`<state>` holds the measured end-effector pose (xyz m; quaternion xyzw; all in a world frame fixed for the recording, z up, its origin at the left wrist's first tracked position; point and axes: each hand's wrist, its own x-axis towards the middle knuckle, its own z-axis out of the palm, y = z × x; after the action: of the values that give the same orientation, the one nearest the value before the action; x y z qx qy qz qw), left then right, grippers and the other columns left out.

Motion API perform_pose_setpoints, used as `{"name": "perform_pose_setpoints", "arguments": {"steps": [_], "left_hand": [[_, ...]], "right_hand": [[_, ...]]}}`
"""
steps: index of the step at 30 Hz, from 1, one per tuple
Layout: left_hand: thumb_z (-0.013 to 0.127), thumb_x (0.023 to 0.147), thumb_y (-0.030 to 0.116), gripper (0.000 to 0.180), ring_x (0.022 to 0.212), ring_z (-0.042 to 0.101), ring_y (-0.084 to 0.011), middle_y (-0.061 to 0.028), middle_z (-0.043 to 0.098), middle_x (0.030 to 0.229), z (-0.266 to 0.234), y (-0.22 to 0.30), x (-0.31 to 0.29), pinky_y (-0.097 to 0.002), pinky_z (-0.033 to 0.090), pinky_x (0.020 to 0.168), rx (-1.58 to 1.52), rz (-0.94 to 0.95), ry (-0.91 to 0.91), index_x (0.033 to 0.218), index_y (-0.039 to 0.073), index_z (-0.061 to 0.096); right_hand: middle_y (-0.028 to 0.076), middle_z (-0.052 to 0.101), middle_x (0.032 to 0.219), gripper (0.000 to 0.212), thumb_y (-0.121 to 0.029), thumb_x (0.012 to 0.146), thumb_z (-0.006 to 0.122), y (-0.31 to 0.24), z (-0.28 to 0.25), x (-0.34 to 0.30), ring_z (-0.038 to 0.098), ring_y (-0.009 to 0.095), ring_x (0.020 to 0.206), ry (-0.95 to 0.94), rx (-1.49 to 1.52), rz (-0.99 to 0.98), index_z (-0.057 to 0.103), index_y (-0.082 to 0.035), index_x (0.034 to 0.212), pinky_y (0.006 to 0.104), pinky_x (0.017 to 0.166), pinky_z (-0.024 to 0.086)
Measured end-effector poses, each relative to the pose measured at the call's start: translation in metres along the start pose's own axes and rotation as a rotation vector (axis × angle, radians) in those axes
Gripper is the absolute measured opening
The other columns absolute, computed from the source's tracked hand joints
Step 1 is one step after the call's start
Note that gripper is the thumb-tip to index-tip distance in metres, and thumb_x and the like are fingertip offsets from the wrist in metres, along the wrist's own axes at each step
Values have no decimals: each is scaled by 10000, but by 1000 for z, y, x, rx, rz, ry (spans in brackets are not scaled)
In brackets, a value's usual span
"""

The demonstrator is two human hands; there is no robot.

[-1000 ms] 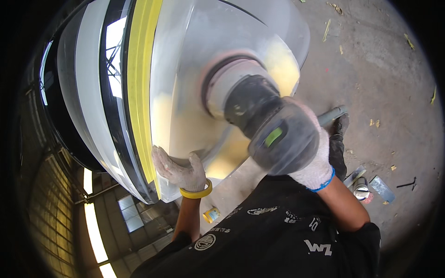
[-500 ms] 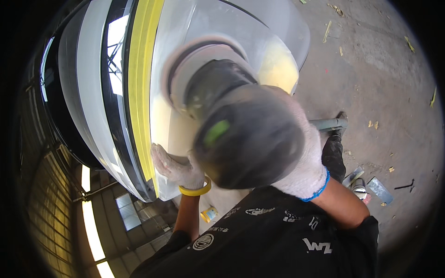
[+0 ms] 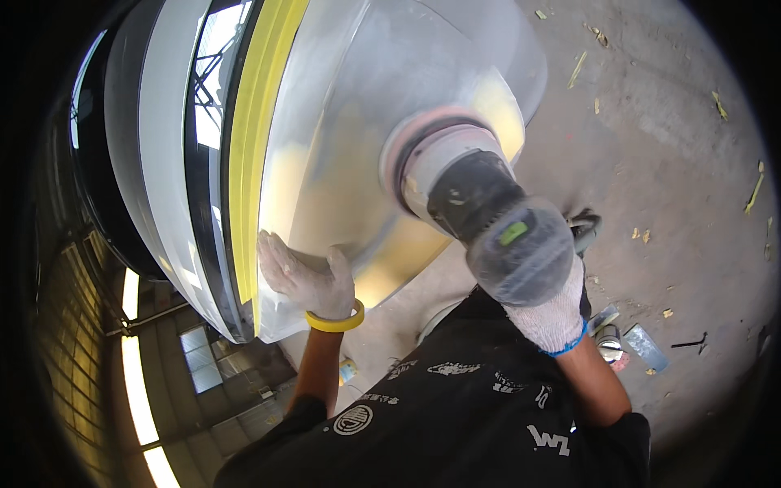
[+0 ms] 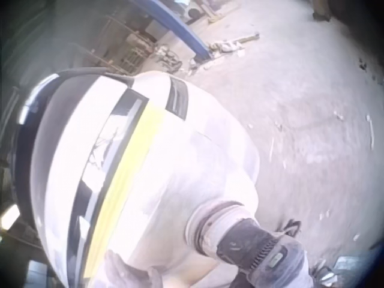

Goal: The person uses a rotary polisher on the white rear bumper of a car, moving the tool along the surface while occasionally pausing to wipe the area with a gloved hand. The bumper is partially masked with yellow tape.

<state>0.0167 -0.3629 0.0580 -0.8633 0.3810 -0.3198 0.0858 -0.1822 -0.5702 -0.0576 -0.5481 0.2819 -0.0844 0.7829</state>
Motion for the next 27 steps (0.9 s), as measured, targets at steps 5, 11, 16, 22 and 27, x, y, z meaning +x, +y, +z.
{"name": "perform_pose_setpoints", "arguments": {"steps": [5,11,16,22,27], "left_hand": [[608,797,306,697,1304,412,-403,-211,445,1428,13,34,23,-529,306,1052,-29,55,23,1400,20,410],[657,696,298,710,1323,379,-318,-119,415,1435,22,82,100,-488,289,1063,-189,168,-70,1344,68,480],[634,665,284,703,1349,349,-233,-66,415,1443,38,88,128,-408,223,1139,-197,114,60,1328,80,516],[652,708,280,682,1362,366,-245,-64,427,1464,17,16,69,-419,248,1129,-189,8,-104,1349,98,503],[591,773,311,575,1300,423,-313,-119,470,1403,3,-51,55,-480,318,1058,-166,-10,-190,1291,67,536]], "right_hand": [[137,539,1291,668,-214,791,769,7,-17,-16,529,256,1184,191,-605,-141,445,-28,1344,405,1012,428],[84,653,936,385,-4,745,747,-38,-22,15,624,165,808,495,-213,-195,597,7,1100,299,718,521],[92,645,838,296,-6,741,719,-93,-17,33,611,171,699,535,-80,-298,606,34,1011,283,642,504],[81,647,804,222,1,753,728,-97,-26,29,600,155,632,571,-208,-236,626,28,948,279,585,496],[64,637,787,281,15,724,746,-93,-35,16,595,148,603,709,-268,3,613,9,972,281,556,494]]}}
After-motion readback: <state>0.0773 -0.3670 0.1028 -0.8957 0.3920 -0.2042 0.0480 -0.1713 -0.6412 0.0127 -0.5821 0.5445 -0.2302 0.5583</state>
